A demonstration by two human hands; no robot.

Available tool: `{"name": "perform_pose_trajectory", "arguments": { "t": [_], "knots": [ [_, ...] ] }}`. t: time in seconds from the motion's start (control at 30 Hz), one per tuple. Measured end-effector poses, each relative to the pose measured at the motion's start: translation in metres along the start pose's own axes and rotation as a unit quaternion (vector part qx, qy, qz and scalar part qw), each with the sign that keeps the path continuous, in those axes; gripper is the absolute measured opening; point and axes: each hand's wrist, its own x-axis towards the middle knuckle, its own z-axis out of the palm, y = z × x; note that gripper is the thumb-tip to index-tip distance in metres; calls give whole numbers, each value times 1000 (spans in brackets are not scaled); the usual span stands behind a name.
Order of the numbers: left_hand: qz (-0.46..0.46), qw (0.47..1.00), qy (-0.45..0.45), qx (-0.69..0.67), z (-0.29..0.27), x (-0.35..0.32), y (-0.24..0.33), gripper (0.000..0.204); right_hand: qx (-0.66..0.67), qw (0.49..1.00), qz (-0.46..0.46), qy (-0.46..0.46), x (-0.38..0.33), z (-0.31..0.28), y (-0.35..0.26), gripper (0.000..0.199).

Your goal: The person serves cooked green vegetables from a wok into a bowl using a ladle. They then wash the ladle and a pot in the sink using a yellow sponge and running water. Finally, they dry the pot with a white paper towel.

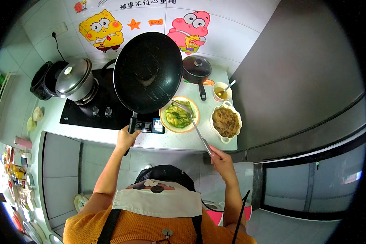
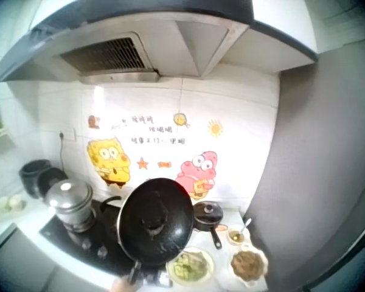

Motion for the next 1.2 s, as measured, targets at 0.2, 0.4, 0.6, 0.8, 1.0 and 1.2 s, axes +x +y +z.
{"name": "perform_pose_trajectory", "arguments": {
  "t": [0.2,0.4,0.6,0.8,1.0,1.2],
  "knots": [
    [-2,999,-31,-15,-7,-2,4,25,-154,971,-173,52,5,9,-29,36],
    [-14,994,-94,-48,-10,-3,17,24,-201,907,-356,99,45,45,-62,33],
    [-25,989,-121,-81,-10,-9,18,25,-213,889,-377,151,82,86,-112,33],
    [-22,990,-126,-61,-15,-14,22,26,-237,874,-392,165,117,82,-115,33],
    [-12,994,-105,-10,-17,-17,25,26,-295,865,-378,144,107,72,-108,32],
    [-6,997,-82,-3,-19,-13,30,24,-407,850,-325,80,86,22,-82,30]
  ]
}}
